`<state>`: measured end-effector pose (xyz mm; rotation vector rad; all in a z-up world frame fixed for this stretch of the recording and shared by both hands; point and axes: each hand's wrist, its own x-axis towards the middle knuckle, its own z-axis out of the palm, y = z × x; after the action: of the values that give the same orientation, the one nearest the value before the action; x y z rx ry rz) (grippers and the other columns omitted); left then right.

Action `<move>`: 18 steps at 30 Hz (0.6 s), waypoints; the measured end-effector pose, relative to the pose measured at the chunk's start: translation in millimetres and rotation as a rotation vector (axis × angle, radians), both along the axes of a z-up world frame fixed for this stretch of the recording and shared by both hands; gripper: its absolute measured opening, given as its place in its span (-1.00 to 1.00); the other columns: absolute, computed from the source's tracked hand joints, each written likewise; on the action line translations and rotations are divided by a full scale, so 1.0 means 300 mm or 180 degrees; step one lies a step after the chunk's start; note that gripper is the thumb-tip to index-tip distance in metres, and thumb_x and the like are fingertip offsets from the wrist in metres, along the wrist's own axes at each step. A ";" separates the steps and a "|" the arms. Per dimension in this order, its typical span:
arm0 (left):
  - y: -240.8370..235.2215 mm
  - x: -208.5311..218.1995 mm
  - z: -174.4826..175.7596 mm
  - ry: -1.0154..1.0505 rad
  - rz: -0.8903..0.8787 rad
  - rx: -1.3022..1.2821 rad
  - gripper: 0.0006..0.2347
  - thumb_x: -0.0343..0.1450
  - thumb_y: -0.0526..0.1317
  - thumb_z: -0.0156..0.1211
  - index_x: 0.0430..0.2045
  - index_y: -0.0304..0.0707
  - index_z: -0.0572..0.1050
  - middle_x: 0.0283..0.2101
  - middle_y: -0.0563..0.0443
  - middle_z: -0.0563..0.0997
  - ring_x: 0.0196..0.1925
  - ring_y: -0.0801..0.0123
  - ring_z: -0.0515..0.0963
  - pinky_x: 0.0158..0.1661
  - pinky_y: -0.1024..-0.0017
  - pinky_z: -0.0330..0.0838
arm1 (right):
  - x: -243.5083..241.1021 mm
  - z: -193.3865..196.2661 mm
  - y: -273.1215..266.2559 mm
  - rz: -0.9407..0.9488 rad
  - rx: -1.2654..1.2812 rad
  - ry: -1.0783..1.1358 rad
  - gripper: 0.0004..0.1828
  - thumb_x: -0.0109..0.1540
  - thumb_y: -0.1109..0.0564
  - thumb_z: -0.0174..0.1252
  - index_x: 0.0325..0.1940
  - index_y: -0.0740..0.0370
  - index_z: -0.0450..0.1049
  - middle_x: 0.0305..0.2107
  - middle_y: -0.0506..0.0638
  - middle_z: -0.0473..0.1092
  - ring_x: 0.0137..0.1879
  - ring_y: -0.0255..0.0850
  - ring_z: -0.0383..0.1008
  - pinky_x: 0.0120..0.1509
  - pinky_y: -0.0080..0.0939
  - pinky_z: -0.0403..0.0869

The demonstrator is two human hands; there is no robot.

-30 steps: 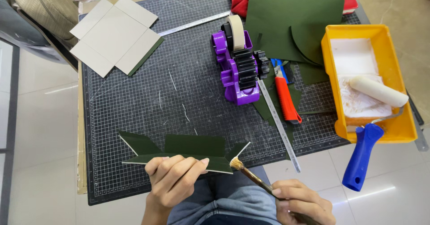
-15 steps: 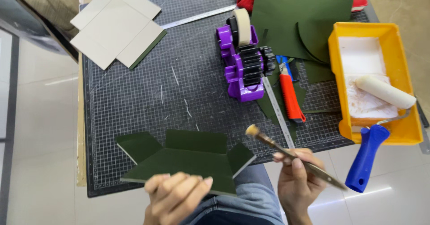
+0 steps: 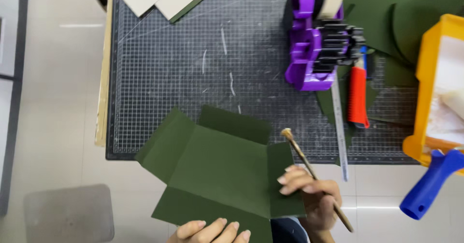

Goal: The person assembles a small rectangular box from pre-cut green paperboard. They apply glue to the edges with a brush, fold the flaps, and press them together to form the box structure.

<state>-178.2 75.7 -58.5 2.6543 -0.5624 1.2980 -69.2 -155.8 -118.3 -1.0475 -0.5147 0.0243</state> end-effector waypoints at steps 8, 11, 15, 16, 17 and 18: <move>0.017 -0.092 -0.041 0.0370 -0.0070 -0.0013 -0.91 0.50 -0.09 0.17 -0.16 0.26 0.55 -0.18 0.49 0.54 -0.13 0.75 0.47 0.09 0.57 0.17 | -0.060 0.008 -0.061 0.0268 -0.0747 0.0004 -0.48 0.44 -0.30 -0.13 -0.12 0.23 0.36 -0.36 0.31 0.57 -0.06 0.18 0.57 0.40 0.38 0.32; 0.009 -0.098 -0.012 0.0514 0.0050 -0.0221 -0.91 0.46 -0.12 0.23 -0.21 0.27 0.56 -0.19 0.48 0.55 -0.13 0.75 0.49 0.07 0.58 0.18 | -0.055 0.082 -0.068 0.0534 -0.1174 -0.0294 -0.37 0.34 -0.45 -0.10 -0.15 0.18 0.36 -0.30 0.31 0.61 0.03 0.18 0.57 0.46 0.37 0.31; -0.003 -0.071 0.060 0.0771 0.0116 -0.0379 -0.90 0.43 -0.14 0.31 -0.24 0.21 0.57 -0.18 0.47 0.56 -0.12 0.75 0.51 0.06 0.59 0.16 | -0.016 0.155 -0.052 0.0773 -0.1340 -0.0320 -0.35 0.28 -0.52 -0.05 -0.15 0.12 0.28 -0.25 0.32 0.63 0.10 0.19 0.61 0.52 0.36 0.18; -0.010 -0.057 0.077 0.0784 0.0130 -0.0481 -0.90 0.42 -0.16 0.30 -0.24 0.19 0.57 -0.19 0.47 0.57 -0.12 0.74 0.52 0.06 0.59 0.17 | -0.003 0.164 -0.048 0.0819 -0.1309 -0.0270 -0.35 0.27 -0.54 -0.04 -0.16 0.11 0.28 -0.24 0.32 0.63 0.13 0.20 0.60 0.54 0.35 0.15; -0.019 -0.039 0.093 0.0803 0.0138 -0.0584 -0.90 0.42 -0.18 0.30 -0.24 0.17 0.58 -0.19 0.46 0.58 -0.13 0.74 0.53 0.06 0.59 0.18 | 0.007 0.172 -0.047 0.0860 -0.1280 -0.0213 -0.34 0.26 -0.55 -0.03 -0.16 0.09 0.28 -0.24 0.32 0.63 0.15 0.21 0.59 0.57 0.34 0.11; -0.024 -0.023 0.112 0.0822 0.0145 -0.0688 -0.90 0.42 -0.20 0.29 -0.25 0.14 0.59 -0.20 0.45 0.58 -0.13 0.73 0.54 0.06 0.60 0.18 | 0.015 0.177 -0.049 0.0900 -0.1250 -0.0156 -0.34 0.24 -0.56 -0.02 -0.16 0.08 0.27 -0.24 0.32 0.63 0.17 0.23 0.57 0.59 0.34 0.08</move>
<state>-185.1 68.4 -25.0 2.6076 -0.3089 0.9431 -64.7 -170.6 -65.1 -1.3522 -0.7180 0.3627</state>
